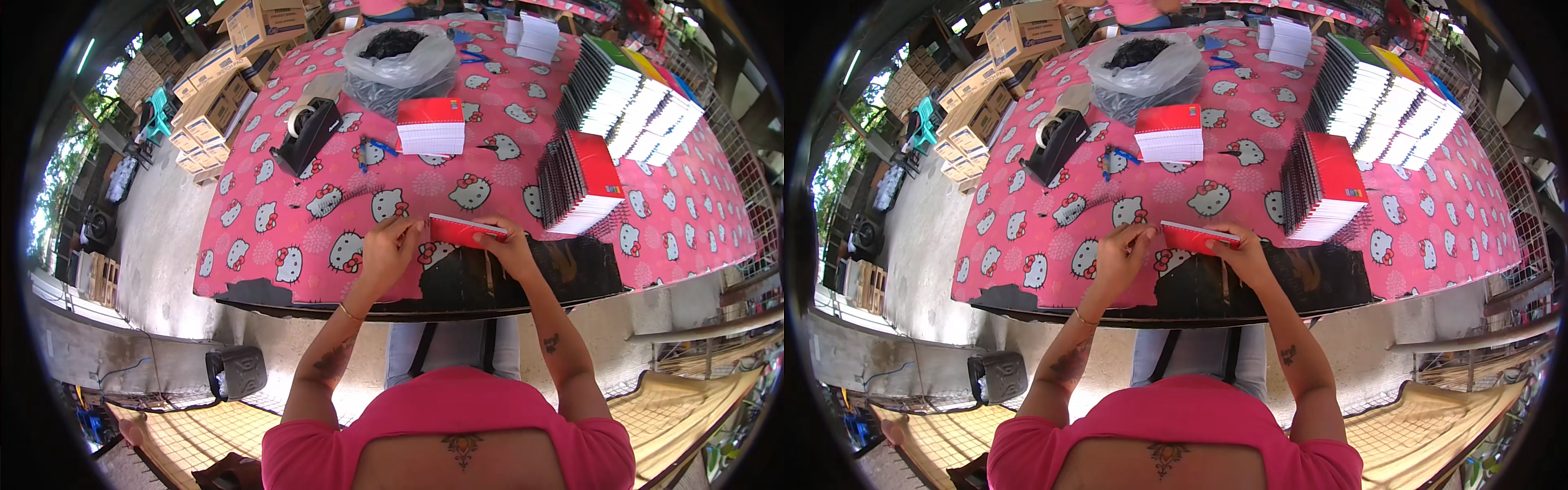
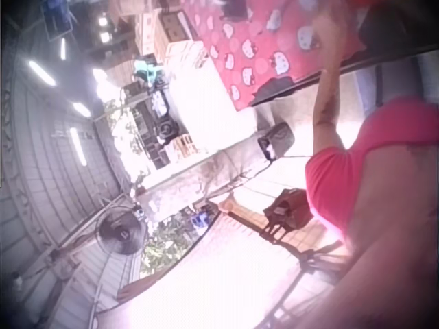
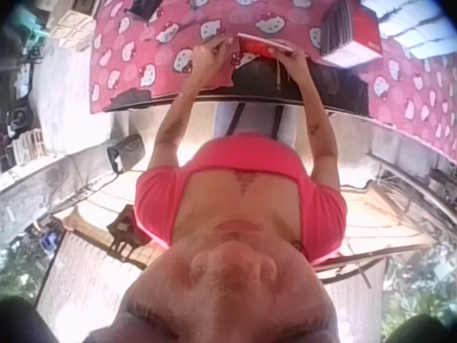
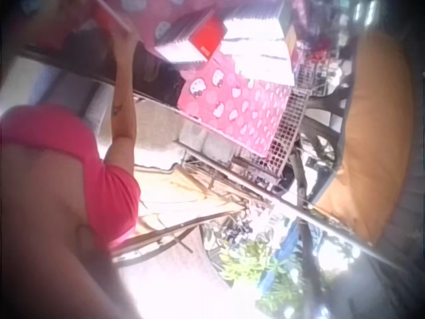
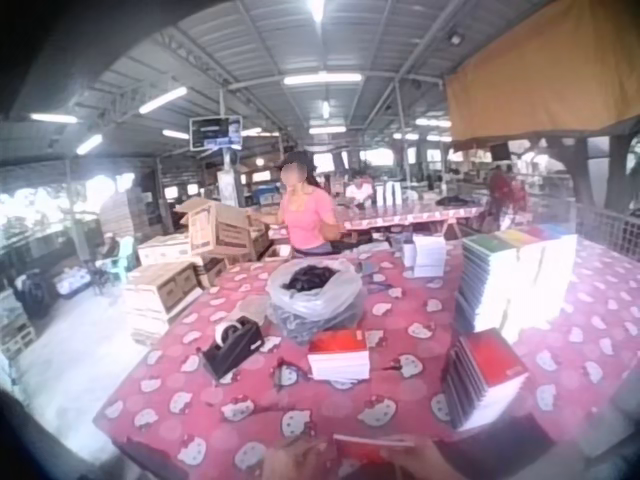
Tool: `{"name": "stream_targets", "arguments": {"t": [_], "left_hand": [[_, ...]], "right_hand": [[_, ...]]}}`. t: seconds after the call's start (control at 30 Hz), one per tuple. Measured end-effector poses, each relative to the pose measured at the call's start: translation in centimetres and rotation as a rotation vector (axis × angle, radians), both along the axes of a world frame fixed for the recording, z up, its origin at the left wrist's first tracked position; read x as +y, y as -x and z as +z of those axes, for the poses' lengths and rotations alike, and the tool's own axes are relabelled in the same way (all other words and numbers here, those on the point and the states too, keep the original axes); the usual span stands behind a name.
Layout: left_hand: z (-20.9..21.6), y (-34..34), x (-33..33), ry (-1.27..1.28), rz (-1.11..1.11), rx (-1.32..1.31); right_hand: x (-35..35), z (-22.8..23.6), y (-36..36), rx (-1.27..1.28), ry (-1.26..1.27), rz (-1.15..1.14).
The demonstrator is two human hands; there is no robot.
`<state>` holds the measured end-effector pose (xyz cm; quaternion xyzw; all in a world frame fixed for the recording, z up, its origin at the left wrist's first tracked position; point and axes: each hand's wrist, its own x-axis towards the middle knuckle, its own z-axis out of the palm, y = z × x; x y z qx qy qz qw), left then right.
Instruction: The person takes spiral notebooks from a stack and applies a clear plastic wrap or band around each one by hand before placing them in another stack.
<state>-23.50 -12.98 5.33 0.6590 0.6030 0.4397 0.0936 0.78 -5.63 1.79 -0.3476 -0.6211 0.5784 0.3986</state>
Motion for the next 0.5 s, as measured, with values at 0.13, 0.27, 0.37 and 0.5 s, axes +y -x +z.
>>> {"name": "stream_targets", "arguments": {"t": [0.13,0.27,0.37,0.5], "left_hand": [[0.0,0.5,1.0,0.085,0.079,0.066],[-0.1,1.5,2.4,0.043,0.010,0.074],[0.4,2.1,3.2,0.127,-0.021,0.019],[0.3,2.1,3.4,0.181,-0.102,-0.123]], "right_hand": [[-0.2,0.4,0.1,0.009,0.002,0.023],[-0.4,0.7,-0.1,-0.008,0.055,0.037],[-0.3,0.1,-0.1,0.053,0.025,0.075],[-0.4,0.5,-0.1,0.016,0.023,0.079]]}}
